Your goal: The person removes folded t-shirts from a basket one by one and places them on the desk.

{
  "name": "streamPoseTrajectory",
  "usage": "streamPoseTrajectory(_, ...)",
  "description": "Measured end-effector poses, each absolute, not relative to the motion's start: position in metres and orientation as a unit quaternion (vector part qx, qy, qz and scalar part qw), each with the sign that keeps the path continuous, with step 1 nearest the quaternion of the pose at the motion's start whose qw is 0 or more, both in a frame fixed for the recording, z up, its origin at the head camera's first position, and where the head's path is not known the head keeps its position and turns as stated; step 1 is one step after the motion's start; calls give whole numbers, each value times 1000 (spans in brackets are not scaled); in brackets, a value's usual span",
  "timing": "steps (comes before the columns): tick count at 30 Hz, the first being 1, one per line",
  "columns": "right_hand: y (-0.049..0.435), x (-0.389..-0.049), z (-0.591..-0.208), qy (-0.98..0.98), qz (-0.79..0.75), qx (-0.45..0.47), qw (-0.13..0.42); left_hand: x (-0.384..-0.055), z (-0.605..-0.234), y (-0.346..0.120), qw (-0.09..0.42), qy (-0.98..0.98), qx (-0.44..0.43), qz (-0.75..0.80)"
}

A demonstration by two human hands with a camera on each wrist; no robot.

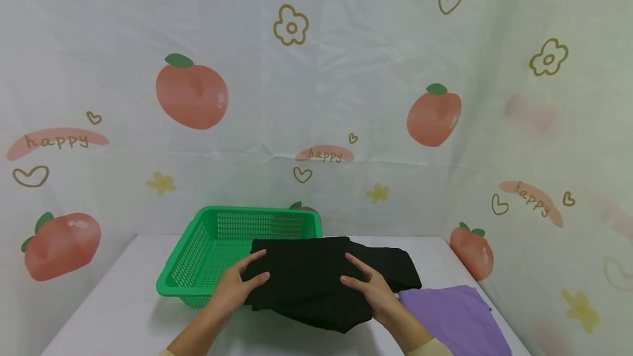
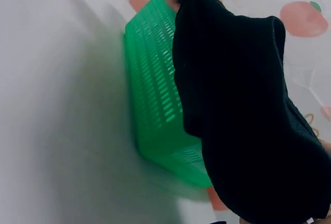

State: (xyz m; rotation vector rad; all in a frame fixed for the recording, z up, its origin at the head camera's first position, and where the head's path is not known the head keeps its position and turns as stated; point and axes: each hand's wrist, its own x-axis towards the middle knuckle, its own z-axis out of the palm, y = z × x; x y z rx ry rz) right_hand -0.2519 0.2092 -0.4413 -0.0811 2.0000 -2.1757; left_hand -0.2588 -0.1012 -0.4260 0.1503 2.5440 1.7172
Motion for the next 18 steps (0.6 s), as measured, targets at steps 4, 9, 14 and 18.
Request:
streamPoseTrajectory(4, 213, -248, -443, 675, -732, -19, 88, -257, -427, -97, 35, 826, 51, 560)
streamPoseTrajectory(9, 220, -244, -444, 680, -729, -6, 79, -254, -427, -91, 40, 821, 60, 567)
streamPoseTrajectory(14, 231, -237, -445, 682, -728, 3, 71, -249, -427, -83, 59, 808, 77, 581)
streamPoseTrajectory(18, 238, -232, -446, 682, -727, 8, 72, -245, -429, -76, 71, 800, 80, 590)
